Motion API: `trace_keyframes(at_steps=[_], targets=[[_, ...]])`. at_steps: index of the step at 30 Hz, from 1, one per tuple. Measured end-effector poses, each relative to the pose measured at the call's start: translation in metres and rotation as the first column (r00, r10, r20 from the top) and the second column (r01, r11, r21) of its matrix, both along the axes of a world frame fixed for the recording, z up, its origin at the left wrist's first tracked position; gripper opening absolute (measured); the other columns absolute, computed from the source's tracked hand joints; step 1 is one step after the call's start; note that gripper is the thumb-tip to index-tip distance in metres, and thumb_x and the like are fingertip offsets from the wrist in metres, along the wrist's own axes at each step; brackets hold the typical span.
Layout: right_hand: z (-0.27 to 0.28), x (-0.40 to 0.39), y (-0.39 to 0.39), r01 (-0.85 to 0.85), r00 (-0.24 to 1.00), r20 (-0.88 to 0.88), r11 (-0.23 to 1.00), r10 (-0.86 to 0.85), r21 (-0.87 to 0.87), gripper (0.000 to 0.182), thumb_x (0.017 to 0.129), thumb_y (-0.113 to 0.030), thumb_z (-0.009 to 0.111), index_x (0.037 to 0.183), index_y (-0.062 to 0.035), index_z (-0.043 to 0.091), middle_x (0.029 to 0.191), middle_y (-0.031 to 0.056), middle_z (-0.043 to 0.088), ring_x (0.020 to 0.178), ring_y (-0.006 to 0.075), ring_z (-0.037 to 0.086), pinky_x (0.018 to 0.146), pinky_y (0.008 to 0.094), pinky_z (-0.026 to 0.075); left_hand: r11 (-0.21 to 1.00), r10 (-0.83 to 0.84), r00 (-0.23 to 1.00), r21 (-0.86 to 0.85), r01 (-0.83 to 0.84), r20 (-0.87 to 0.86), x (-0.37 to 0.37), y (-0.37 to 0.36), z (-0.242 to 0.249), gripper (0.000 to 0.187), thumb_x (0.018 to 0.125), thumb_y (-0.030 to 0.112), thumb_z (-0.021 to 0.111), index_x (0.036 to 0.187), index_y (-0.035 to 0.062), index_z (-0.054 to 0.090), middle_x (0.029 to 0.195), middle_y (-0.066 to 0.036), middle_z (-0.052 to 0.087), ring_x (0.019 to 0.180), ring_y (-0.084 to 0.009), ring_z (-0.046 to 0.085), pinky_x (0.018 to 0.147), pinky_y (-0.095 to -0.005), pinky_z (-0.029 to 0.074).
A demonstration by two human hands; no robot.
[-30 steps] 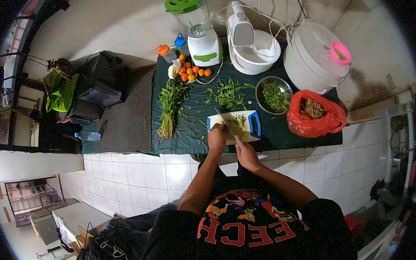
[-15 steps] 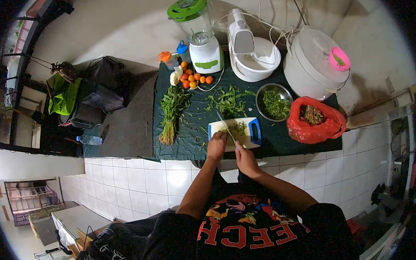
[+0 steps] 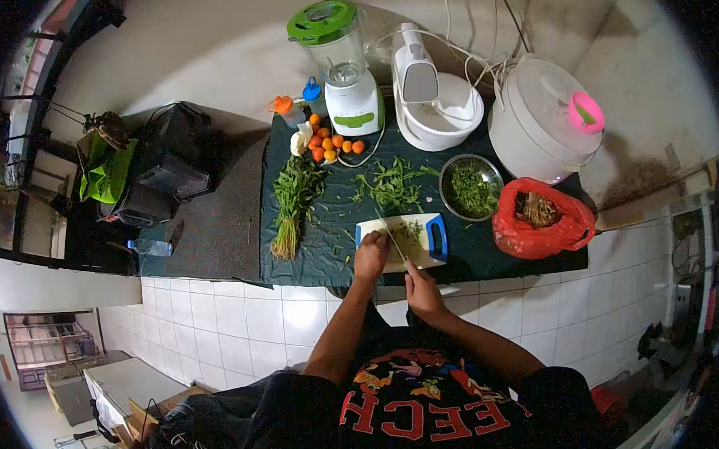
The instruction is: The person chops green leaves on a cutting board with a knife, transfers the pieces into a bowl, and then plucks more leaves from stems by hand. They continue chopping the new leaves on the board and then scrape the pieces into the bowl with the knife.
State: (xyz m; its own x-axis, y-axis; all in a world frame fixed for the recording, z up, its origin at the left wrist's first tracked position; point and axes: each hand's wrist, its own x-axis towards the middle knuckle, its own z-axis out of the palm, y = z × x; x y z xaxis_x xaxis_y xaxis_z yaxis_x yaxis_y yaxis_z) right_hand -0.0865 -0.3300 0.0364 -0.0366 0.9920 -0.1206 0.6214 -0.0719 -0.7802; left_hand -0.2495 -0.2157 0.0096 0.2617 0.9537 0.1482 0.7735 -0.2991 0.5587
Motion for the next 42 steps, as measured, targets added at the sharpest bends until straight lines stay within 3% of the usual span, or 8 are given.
trace_keyframes(at_steps=[7, 9, 15, 18, 34, 36, 40, 42], targets=[[-0.015, -0.007, 0.004, -0.006, 0.997, 0.081, 0.998, 0.010, -0.055, 0.051, 0.104, -0.019, 0.047, 0.152, -0.0024, 0.037, 0.113, 0.0316, 0.064, 0.100, 0.0485, 0.064, 0.083, 0.0570, 0.053, 0.990, -0.100, 0.993, 0.096, 0.105, -0.056, -0.004, -0.002, -0.002, 0.020, 0.084, 0.013, 0.067, 0.102, 0.0039, 0.069, 0.102, -0.011, 0.065, 0.100, -0.0347, 0.064, 0.080, -0.0452, 0.057], [-0.024, -0.009, 0.011, -0.009, 0.992, 0.129, 0.998, 0.001, 0.063, 0.053, 0.105, -0.021, 0.045, 0.154, -0.0033, 0.034, 0.114, 0.0322, 0.064, 0.097, 0.0492, 0.065, 0.083, 0.0567, 0.054, 0.992, -0.099, 0.990, -0.082, 0.091, -0.104, -0.006, -0.004, -0.003, 0.037, 0.084, 0.017, 0.070, 0.120, 0.0068, 0.068, 0.114, -0.015, 0.065, 0.108, -0.0384, 0.062, 0.086, -0.0463, 0.056], [0.010, -0.009, 0.015, -0.027, 0.996, 0.075, 0.992, 0.036, -0.126, 0.049, 0.106, -0.016, 0.048, 0.151, 0.0027, 0.041, 0.107, 0.0314, 0.063, 0.096, 0.0493, 0.062, 0.084, 0.0537, 0.050, 0.987, 0.083, 0.991, -0.146, -0.067, 0.108, -0.002, -0.008, -0.003, 0.026, 0.088, 0.014, 0.067, 0.113, 0.0077, 0.074, 0.112, -0.017, 0.068, 0.105, -0.0395, 0.065, 0.087, -0.0454, 0.056], [0.004, -0.011, 0.001, -0.019, 0.996, 0.085, 0.998, 0.025, -0.064, 0.050, 0.106, -0.017, 0.047, 0.151, 0.0022, 0.040, 0.105, 0.0309, 0.063, 0.095, 0.0485, 0.062, 0.084, 0.0529, 0.050, 0.999, 0.043, 0.998, 0.015, -0.043, 0.052, -0.004, -0.009, -0.009, 0.020, 0.087, 0.011, 0.066, 0.105, 0.0043, 0.072, 0.106, -0.015, 0.068, 0.098, -0.0378, 0.066, 0.080, -0.0468, 0.057], [0.010, -0.015, 0.004, 0.019, 0.998, 0.057, 0.990, -0.011, -0.142, 0.046, 0.106, -0.017, 0.048, 0.147, 0.0037, 0.046, 0.116, 0.0318, 0.065, 0.105, 0.0488, 0.063, 0.092, 0.0510, 0.051, 0.996, 0.091, 0.990, -0.020, -0.090, 0.104, -0.006, -0.010, 0.003, 0.017, 0.090, 0.011, 0.066, 0.104, 0.0049, 0.073, 0.100, -0.015, 0.068, 0.097, -0.0374, 0.065, 0.082, -0.0463, 0.056], [0.003, -0.016, -0.003, 0.016, 0.999, 0.048, 1.000, -0.015, -0.015, 0.047, 0.105, -0.016, 0.049, 0.147, 0.0043, 0.044, 0.117, 0.0325, 0.064, 0.106, 0.0492, 0.063, 0.092, 0.0512, 0.051, 0.997, 0.065, 0.995, 0.023, -0.067, 0.081, -0.008, -0.011, -0.003, 0.024, 0.087, 0.014, 0.071, 0.109, 0.0057, 0.073, 0.102, -0.016, 0.069, 0.099, -0.0394, 0.063, 0.087, -0.0479, 0.053], [-0.004, -0.018, -0.001, 0.009, 0.999, 0.054, 0.993, -0.003, -0.120, 0.047, 0.105, -0.016, 0.049, 0.147, 0.0044, 0.044, 0.117, 0.0327, 0.064, 0.106, 0.0495, 0.062, 0.091, 0.0514, 0.051, 0.997, 0.071, 0.996, 0.032, -0.073, 0.050, -0.008, -0.011, -0.010, 0.027, 0.083, 0.011, 0.072, 0.109, 0.0043, 0.071, 0.101, -0.016, 0.067, 0.099, -0.0394, 0.061, 0.090, -0.0479, 0.052], [-0.004, -0.020, 0.007, 0.030, 0.998, 0.050, 0.996, -0.034, 0.082, 0.046, 0.105, -0.016, 0.049, 0.146, 0.0043, 0.046, 0.112, 0.0319, 0.065, 0.101, 0.0498, 0.063, 0.089, 0.0520, 0.051, 0.995, 0.091, 0.993, 0.039, -0.094, 0.079, -0.004, -0.012, -0.005, 0.029, 0.081, 0.010, 0.071, 0.109, 0.0031, 0.071, 0.101, -0.016, 0.067, 0.100, -0.0396, 0.061, 0.090, -0.0480, 0.051]])
